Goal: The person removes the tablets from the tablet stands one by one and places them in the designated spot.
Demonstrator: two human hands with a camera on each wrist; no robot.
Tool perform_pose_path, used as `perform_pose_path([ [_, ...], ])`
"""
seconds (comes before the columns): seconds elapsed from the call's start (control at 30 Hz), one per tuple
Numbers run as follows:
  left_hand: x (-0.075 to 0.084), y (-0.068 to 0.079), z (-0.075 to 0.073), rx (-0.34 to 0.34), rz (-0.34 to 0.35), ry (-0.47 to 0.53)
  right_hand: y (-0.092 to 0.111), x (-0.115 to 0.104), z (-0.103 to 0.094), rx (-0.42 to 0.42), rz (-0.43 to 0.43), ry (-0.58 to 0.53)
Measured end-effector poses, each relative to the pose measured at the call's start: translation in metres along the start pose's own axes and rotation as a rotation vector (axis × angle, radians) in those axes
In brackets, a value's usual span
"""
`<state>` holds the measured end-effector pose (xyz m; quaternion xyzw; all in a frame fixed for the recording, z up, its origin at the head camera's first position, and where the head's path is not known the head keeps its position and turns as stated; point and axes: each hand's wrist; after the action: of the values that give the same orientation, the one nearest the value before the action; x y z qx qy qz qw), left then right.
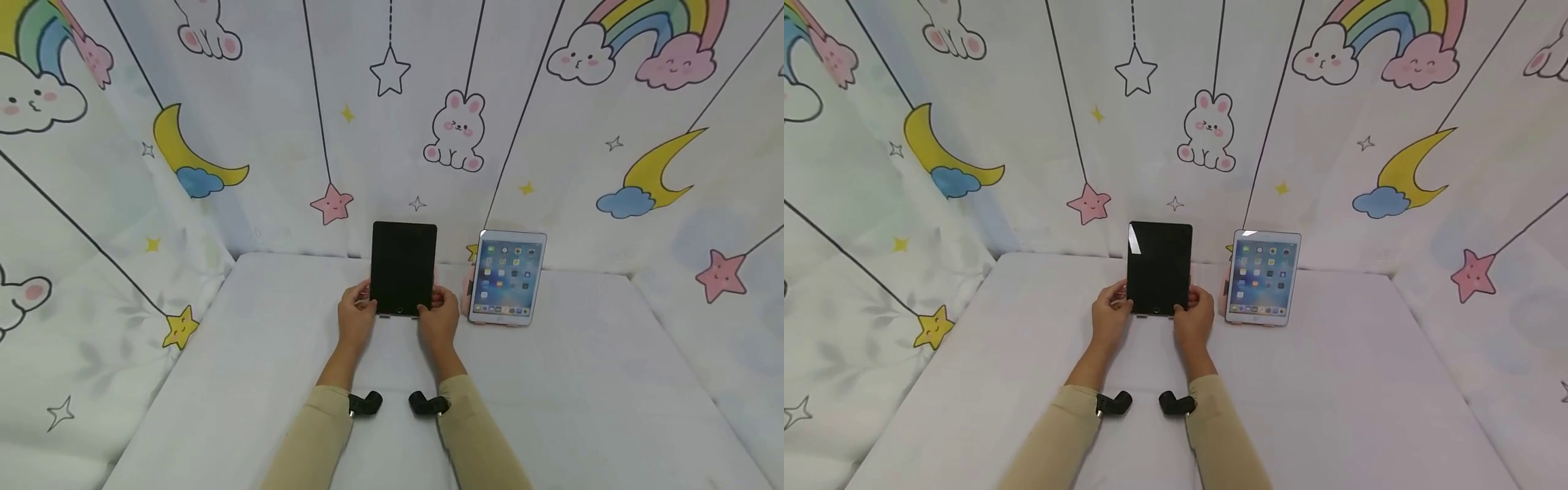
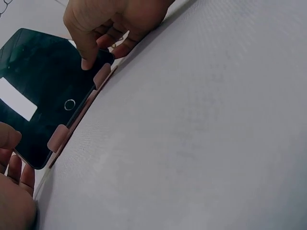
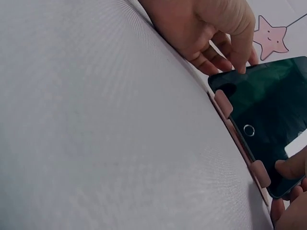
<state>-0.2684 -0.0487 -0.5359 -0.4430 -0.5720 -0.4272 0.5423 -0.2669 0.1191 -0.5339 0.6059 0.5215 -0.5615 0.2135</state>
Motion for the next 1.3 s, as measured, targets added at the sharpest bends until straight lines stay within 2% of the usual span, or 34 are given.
perform_pose_path([
  [0.23,-0.002,0.001,-0.005,-0.052,0.02,0.044,0.004,0.0,0.0,0.015,-0.035,-0.056],
  [0.4,-0.004,0.0,-0.009,-0.082,0.037,0.127,0.005,-0.003,-0.003,-0.002,-0.047,-0.123],
  [0.57,0.013,0.011,-0.018,-0.117,0.108,0.184,0.006,-0.005,-0.007,-0.01,-0.06,-0.236],
  [0.67,0.025,0.019,-0.024,-0.106,0.138,0.175,0.007,-0.006,-0.007,-0.019,-0.086,-0.304],
  [0.8,0.032,0.023,-0.032,-0.085,0.092,0.237,0.01,-0.01,-0.005,-0.04,-0.156,-0.406],
  [0.9,0.036,0.023,-0.041,-0.08,0.054,0.283,0.016,-0.025,-0.005,-0.068,-0.166,-0.489],
  [1.03,0.031,0.013,-0.053,-0.064,0.088,0.261,0.026,-0.045,-0.004,-0.084,-0.152,-0.578],
  [1.13,0.023,0.005,-0.065,-0.045,0.114,0.255,0.034,-0.051,0.005,-0.083,-0.152,-0.613],
  [1.3,0.024,0.003,-0.084,-0.037,0.112,0.257,0.047,-0.062,0.018,-0.058,-0.131,-0.634],
])
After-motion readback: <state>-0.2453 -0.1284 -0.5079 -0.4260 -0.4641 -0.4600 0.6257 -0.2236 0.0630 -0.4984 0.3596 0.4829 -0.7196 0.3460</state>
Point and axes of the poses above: each hand's wrist, its own y-axis away from the middle knuckle, its own z-axis out of the palm, x = y × z, and after that the axes turned 13 degrees about -z, right-handed
